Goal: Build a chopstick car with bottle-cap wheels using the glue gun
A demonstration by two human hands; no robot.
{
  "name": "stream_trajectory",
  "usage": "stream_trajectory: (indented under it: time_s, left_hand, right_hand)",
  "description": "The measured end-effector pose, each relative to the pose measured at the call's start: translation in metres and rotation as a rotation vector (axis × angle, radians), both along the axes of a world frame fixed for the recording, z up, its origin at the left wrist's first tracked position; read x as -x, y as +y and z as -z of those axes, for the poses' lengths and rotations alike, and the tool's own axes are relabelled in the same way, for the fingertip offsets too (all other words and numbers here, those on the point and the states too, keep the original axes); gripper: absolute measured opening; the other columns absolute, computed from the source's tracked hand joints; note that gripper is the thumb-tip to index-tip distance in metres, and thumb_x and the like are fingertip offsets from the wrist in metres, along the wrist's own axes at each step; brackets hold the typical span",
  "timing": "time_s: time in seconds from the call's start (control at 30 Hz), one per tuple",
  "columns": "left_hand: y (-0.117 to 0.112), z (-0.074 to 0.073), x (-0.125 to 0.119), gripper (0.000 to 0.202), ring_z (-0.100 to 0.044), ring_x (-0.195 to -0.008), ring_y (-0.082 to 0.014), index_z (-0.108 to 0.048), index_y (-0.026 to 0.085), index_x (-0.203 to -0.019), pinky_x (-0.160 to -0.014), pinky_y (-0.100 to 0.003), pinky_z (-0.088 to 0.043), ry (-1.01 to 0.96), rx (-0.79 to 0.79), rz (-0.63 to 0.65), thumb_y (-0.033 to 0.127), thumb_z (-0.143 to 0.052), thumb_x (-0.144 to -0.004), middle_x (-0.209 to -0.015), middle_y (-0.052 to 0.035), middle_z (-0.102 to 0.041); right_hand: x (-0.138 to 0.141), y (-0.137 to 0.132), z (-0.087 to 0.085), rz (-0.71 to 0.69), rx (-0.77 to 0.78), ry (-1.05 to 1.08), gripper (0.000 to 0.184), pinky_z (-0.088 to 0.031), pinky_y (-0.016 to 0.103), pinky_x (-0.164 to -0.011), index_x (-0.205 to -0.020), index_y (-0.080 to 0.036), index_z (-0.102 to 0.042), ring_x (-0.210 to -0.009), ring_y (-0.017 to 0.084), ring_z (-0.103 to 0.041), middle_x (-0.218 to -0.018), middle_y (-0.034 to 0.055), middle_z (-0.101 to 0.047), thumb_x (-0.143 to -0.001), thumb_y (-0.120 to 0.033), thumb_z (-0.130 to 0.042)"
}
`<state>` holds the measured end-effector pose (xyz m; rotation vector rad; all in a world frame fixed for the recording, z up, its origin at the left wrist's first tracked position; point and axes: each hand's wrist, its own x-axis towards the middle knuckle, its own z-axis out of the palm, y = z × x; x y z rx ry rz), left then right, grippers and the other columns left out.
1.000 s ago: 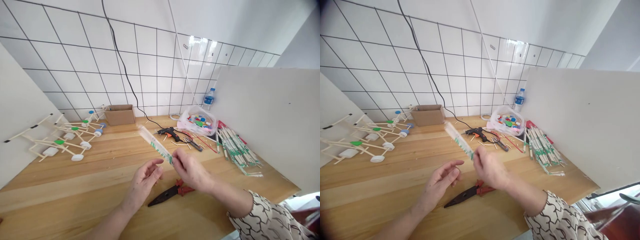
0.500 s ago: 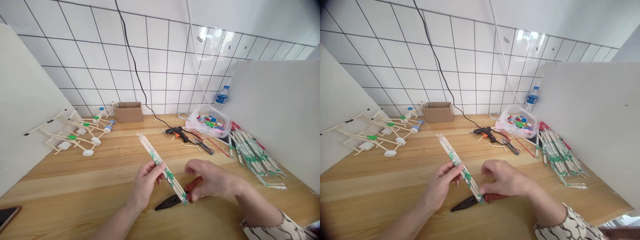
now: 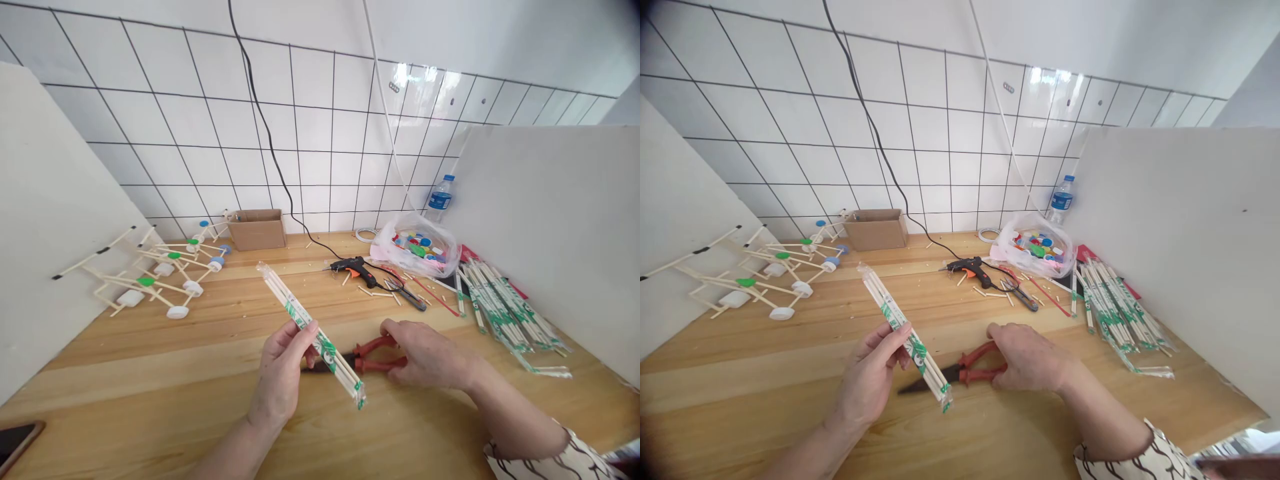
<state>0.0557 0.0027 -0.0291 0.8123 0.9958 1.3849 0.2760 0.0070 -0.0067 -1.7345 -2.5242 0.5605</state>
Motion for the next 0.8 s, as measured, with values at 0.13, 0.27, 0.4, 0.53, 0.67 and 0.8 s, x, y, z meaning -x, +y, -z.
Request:
stream_trajectory:
  time_s: [0.13,0.27,0.4,0.53,0.67,0.8]
  left_hand:
    - [-0.001,-0.002,-0.001,0.021,-0.042,-0.044,-0.0054,-0.058,0.014,-0.056,-0.040,-0.015,-0.033,-0.021,-0.002,-0.030,0.030,-0.070,-0.062,-0.049,0.0043,-0.054]
    - [0.000,-0.001,-0.003,0.023,-0.040,-0.044,-0.0052,-0.056,0.014,-0.055,-0.040,-0.015,-0.031,0.008,0.024,-0.011,0.031,-0.070,-0.062,-0.048,0.0045,-0.053]
    - [0.000,0.004,-0.005,0.026,-0.040,-0.044,-0.0052,-0.054,0.014,-0.054,-0.041,-0.015,-0.030,0.078,0.049,0.038,0.035,-0.067,-0.064,-0.047,0.0045,-0.052]
    - [0.000,0.012,-0.005,0.028,-0.040,-0.044,-0.0058,-0.052,0.015,-0.054,-0.041,-0.016,-0.030,0.144,0.076,0.102,0.036,-0.065,-0.067,-0.047,0.0040,-0.052]
    - [0.002,0.018,-0.005,0.027,-0.042,-0.045,-0.0072,-0.053,0.015,-0.056,-0.042,-0.017,-0.030,0.168,0.093,0.129,0.037,-0.064,-0.066,-0.048,0.0035,-0.054]
    - [0.002,0.017,-0.004,0.027,-0.041,-0.043,-0.0069,-0.053,0.015,-0.056,-0.042,-0.017,-0.030,0.177,0.090,0.136,0.037,-0.065,-0.066,-0.048,0.0043,-0.053]
  right_hand:
    - [0.011,0.012,0.018,0.016,-0.166,-0.004,0.026,-0.041,0.029,-0.074,-0.092,-0.018,-0.053,-0.090,0.023,-0.058,-0.101,0.0090,-0.064,-0.071,-0.034,-0.056]
    - [0.030,0.030,0.028,0.083,-0.272,-0.167,0.035,-0.041,0.034,-0.076,-0.098,-0.013,-0.055,-0.092,0.026,-0.057,-0.098,0.0138,-0.062,-0.075,-0.040,-0.051]
    - [0.053,0.050,0.029,0.101,-0.307,-0.216,0.038,-0.042,0.035,-0.077,-0.104,-0.009,-0.054,-0.094,0.027,-0.056,-0.102,0.0173,-0.060,-0.080,-0.039,-0.047]
    - [0.073,0.069,0.028,0.084,-0.330,-0.228,0.041,-0.041,0.035,-0.080,-0.105,-0.007,-0.054,-0.099,0.029,-0.053,-0.103,0.0188,-0.060,-0.080,-0.039,-0.048]
    - [0.087,0.081,0.027,0.066,-0.332,-0.222,0.044,-0.041,0.037,-0.083,-0.107,-0.004,-0.054,-0.100,0.030,-0.052,-0.105,0.0215,-0.058,-0.081,-0.039,-0.050]
    - [0.092,0.089,0.020,0.078,-0.325,-0.194,0.047,-0.042,0.035,-0.083,-0.108,-0.003,-0.054,-0.102,0.029,-0.051,-0.106,0.0212,-0.058,-0.081,-0.041,-0.051]
